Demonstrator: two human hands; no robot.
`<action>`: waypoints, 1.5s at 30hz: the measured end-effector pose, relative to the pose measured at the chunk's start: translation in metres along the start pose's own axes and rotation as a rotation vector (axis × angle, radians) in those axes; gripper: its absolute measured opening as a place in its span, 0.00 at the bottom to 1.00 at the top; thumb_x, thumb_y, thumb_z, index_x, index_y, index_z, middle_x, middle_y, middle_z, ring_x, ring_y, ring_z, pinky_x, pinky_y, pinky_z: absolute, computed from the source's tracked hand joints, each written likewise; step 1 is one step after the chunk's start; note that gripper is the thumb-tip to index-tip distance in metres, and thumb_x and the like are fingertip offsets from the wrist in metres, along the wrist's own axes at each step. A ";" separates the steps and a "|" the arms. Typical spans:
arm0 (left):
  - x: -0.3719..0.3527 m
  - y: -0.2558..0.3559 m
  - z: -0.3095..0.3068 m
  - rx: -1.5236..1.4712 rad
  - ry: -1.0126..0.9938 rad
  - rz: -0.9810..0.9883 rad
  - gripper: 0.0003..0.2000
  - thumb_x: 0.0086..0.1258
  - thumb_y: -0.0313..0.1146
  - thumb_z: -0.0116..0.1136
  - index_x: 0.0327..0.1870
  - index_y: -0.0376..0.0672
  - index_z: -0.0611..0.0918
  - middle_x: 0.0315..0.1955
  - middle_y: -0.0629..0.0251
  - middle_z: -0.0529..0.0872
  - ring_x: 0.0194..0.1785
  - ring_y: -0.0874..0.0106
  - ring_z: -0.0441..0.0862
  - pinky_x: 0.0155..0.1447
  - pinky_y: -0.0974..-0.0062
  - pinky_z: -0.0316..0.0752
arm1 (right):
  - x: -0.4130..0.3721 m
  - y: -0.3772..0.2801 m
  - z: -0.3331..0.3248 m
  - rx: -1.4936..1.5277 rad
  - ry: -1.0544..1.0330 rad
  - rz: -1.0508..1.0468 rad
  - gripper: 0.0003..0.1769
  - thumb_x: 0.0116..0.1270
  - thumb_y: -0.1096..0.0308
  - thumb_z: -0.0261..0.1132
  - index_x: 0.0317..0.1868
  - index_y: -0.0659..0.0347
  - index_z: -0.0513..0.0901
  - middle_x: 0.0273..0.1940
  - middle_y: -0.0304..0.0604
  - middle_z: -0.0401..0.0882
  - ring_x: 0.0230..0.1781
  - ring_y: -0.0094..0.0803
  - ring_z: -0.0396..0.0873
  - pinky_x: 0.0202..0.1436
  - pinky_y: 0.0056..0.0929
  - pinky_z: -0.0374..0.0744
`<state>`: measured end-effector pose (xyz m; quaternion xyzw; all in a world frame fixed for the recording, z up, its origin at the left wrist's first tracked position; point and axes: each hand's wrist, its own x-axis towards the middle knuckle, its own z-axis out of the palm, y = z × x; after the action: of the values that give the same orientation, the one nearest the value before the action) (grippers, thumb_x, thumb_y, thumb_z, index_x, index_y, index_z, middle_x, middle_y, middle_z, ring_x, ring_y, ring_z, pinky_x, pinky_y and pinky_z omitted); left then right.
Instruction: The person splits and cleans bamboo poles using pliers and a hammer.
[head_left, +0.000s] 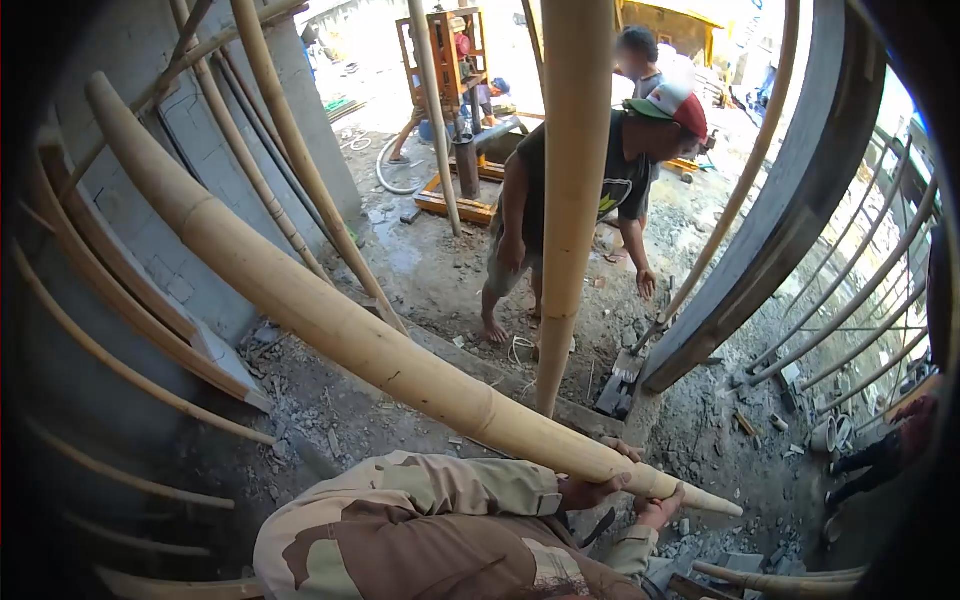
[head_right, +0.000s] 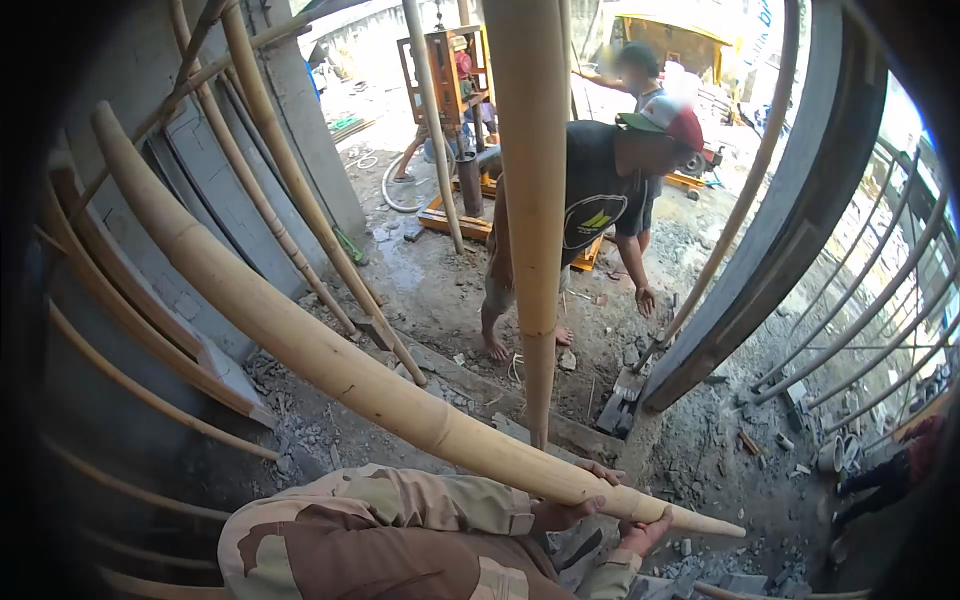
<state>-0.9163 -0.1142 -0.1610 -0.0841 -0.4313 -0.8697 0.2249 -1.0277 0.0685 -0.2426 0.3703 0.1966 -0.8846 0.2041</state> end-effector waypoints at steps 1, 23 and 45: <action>0.001 -0.003 0.005 -0.023 -0.012 -0.024 0.23 0.71 0.25 0.61 0.63 0.46 0.65 0.57 0.60 0.75 0.74 0.62 0.67 0.80 0.52 0.59 | -0.010 0.004 0.007 -0.075 -0.055 -0.101 0.27 0.69 0.41 0.63 0.50 0.57 0.83 0.44 0.42 0.88 0.36 0.41 0.86 0.47 0.42 0.86; -0.069 0.563 -0.179 0.053 0.347 0.814 0.59 0.66 0.80 0.45 0.83 0.37 0.46 0.80 0.40 0.54 0.82 0.41 0.53 0.82 0.31 0.44 | 0.117 -0.061 -0.055 -0.538 0.078 -0.239 0.28 0.67 0.40 0.65 0.45 0.59 0.84 0.38 0.46 0.87 0.37 0.43 0.86 0.45 0.45 0.85; -0.084 0.593 -0.299 0.075 1.031 0.642 0.17 0.68 0.42 0.71 0.48 0.43 0.79 0.31 0.68 0.82 0.31 0.74 0.82 0.44 0.71 0.85 | 0.098 0.055 -0.103 -0.912 0.817 -0.811 0.22 0.69 0.51 0.65 0.47 0.65 0.84 0.41 0.56 0.88 0.38 0.52 0.87 0.44 0.49 0.84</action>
<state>-0.5529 -0.6355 0.0489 0.2299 -0.2505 -0.6713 0.6585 -1.0042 0.0524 -0.3924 0.4471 0.7271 -0.5122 -0.0952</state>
